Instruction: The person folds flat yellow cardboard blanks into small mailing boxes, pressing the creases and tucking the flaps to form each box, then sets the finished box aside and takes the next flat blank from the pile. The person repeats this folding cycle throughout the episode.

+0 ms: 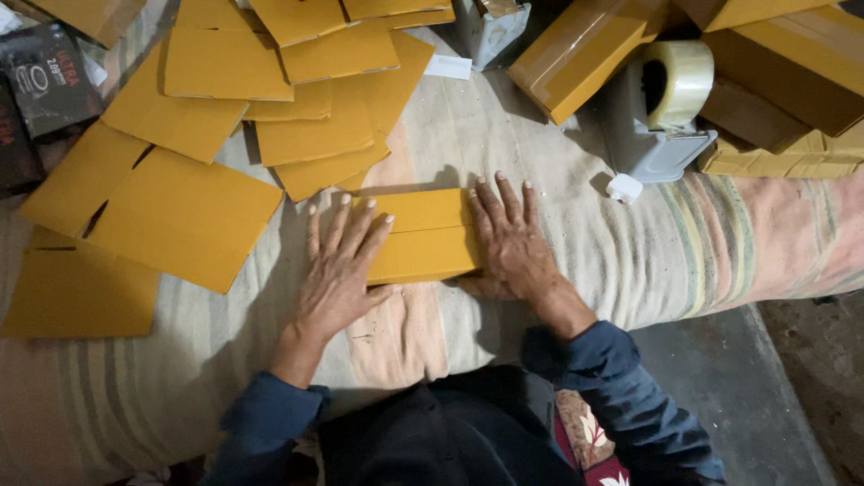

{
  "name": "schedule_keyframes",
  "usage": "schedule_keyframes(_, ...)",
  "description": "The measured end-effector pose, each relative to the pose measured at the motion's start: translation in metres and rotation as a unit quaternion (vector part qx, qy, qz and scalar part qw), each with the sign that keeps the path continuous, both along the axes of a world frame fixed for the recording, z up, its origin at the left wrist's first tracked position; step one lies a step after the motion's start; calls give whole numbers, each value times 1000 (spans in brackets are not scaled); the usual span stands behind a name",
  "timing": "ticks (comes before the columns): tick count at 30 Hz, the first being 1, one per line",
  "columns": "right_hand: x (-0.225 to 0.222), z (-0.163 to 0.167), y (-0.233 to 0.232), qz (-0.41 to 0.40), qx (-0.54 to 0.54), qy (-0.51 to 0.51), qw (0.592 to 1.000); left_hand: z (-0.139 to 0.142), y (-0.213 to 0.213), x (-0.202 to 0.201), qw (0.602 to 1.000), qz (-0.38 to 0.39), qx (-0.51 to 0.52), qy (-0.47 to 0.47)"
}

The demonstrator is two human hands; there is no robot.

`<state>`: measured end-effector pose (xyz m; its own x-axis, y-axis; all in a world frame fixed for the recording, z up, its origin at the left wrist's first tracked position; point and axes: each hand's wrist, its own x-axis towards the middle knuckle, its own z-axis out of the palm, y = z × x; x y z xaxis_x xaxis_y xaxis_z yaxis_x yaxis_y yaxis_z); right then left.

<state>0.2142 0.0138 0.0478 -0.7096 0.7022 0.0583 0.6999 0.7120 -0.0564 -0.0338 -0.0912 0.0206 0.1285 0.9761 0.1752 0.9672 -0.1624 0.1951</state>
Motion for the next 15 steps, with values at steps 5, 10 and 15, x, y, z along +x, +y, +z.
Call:
schedule_keyframes(5, -38, -8, -13, 14, 19, -37, 999, 2, 16, 29, 999, -28, -13, 18)
schedule_keyframes(10, -25, -12, -11, 28, 12, 35, 999, 1, 9, 19, 998, -47, 33, 0)
schedule_keyframes(15, -1, -19, -5, 19, 13, 69, 997, -7, 2, 11, 996, -16, 70, -47)
